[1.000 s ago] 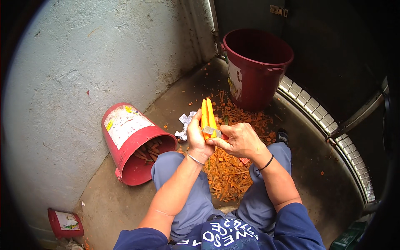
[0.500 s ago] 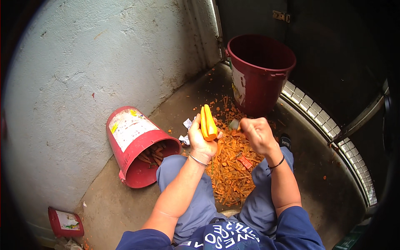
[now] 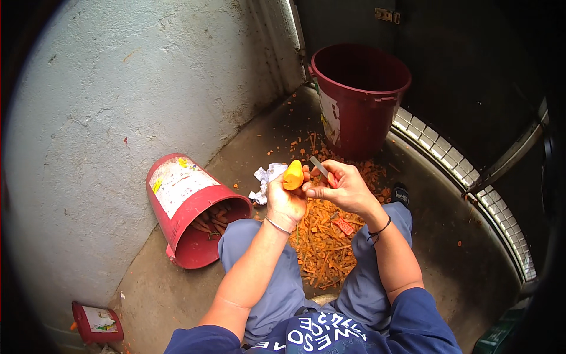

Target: The person is peeling sweet potatoes or carrots using a knife and a handheld peeler while sitting on the ground.

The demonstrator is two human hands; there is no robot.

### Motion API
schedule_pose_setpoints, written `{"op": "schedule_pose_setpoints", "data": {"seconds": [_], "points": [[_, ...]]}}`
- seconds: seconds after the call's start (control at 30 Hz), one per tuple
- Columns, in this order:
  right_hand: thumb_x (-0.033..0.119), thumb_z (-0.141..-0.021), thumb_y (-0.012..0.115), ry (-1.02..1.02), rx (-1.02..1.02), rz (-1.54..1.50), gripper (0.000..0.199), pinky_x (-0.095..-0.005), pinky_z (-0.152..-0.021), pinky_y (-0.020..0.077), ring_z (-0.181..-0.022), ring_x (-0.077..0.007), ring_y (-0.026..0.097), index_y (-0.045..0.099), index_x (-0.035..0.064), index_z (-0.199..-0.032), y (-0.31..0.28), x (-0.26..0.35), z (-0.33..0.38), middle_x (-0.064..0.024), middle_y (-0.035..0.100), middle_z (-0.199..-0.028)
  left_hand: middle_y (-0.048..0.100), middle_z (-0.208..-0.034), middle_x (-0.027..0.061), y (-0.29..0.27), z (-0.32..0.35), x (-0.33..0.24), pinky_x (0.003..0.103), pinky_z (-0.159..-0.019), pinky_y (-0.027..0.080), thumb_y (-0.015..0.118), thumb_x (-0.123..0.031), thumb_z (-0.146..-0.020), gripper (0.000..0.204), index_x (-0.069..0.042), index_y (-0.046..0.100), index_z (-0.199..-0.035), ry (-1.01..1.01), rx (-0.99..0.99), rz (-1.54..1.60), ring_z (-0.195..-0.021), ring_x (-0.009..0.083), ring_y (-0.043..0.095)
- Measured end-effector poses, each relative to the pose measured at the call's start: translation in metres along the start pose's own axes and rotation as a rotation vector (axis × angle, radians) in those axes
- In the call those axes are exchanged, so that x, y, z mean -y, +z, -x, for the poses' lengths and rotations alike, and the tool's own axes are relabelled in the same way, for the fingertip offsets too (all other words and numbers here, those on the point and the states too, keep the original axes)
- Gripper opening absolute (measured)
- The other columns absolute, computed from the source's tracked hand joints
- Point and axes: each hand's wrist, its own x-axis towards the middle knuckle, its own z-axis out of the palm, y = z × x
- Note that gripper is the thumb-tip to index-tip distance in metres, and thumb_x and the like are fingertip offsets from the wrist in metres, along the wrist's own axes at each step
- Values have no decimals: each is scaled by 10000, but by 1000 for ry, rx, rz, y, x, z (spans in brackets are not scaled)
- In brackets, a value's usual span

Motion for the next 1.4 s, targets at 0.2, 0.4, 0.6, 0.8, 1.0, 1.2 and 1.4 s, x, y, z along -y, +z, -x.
{"op": "schedule_pose_setpoints", "data": {"seconds": [0.2, 0.4, 0.6, 0.8, 1.0, 1.2, 1.4], "points": [[221, -782, 946, 1, 7, -85, 447, -251, -675, 482, -740, -50, 555, 715, 21, -1109, 0, 2, 0, 28, 617, -799, 712, -1083, 135, -1, 0, 6, 350, -724, 600, 479, -243, -1080, 304, -37, 627, -1248, -1, -2, -41, -822, 216, 681], [66, -752, 948, 13, 117, -420, 639, -276, -835, 566, -938, -109, 646, 616, -36, -1288, -1, 13, 1, -63, 664, -1160, 663, -1241, 95, 28, 15, 4, 534, -900, 613, 467, -345, -1119, 361, -163, 553, -1418, 255, 242, -212, -1081, 272, 668], [46, -737, 954, -13, 99, -460, 745, -287, -906, 569, -970, -123, 654, 575, -40, -1373, 5, 8, 1, -75, 650, -1243, 664, -1261, 89, 31, 17, 2, 568, -893, 618, 464, -372, -1118, 366, -169, 562, -1406, 300, 251, -169, -1063, 273, 682], [175, -725, 989, -98, -92, 1, 771, -232, -792, 494, -893, -62, 556, 594, 4, -1366, 3, 10, 6, 11, 635, -1008, 731, -993, 145, 31, 20, -1, 329, -770, 612, 547, -295, -1093, 338, -25, 621, -1283, 393, 341, -404, -822, 218, 722], [103, -737, 973, -282, -203, -389, 573, -166, -653, 383, -730, -3, 444, 717, 0, -1239, -4, 12, 9, 87, 582, -876, 750, -1048, 129, 28, 35, 5, 295, -860, 556, 594, -206, -1053, 303, 34, 709, -1199, 616, 408, -807, -936, 179, 706], [84, -776, 939, -495, -82, -373, 451, -201, -587, 382, -717, -30, 514, 748, -33, -1168, -12, 23, 18, 1, 650, -868, 752, -1007, 139, 34, 45, 11, 309, -791, 550, 567, -169, -1056, 253, 27, 718, -1112, 964, 622, -914, -874, 185, 688], [128, -799, 921, -483, -2, -270, 434, -223, -559, 367, -648, -45, 479, 758, -16, -1175, -20, 36, 24, 10, 663, -817, 742, -973, 133, 35, 46, 13, 299, -748, 523, 566, -228, -1065, 304, 37, 715, -1069, 916, 655, -946, -859, 168, 666]]}}
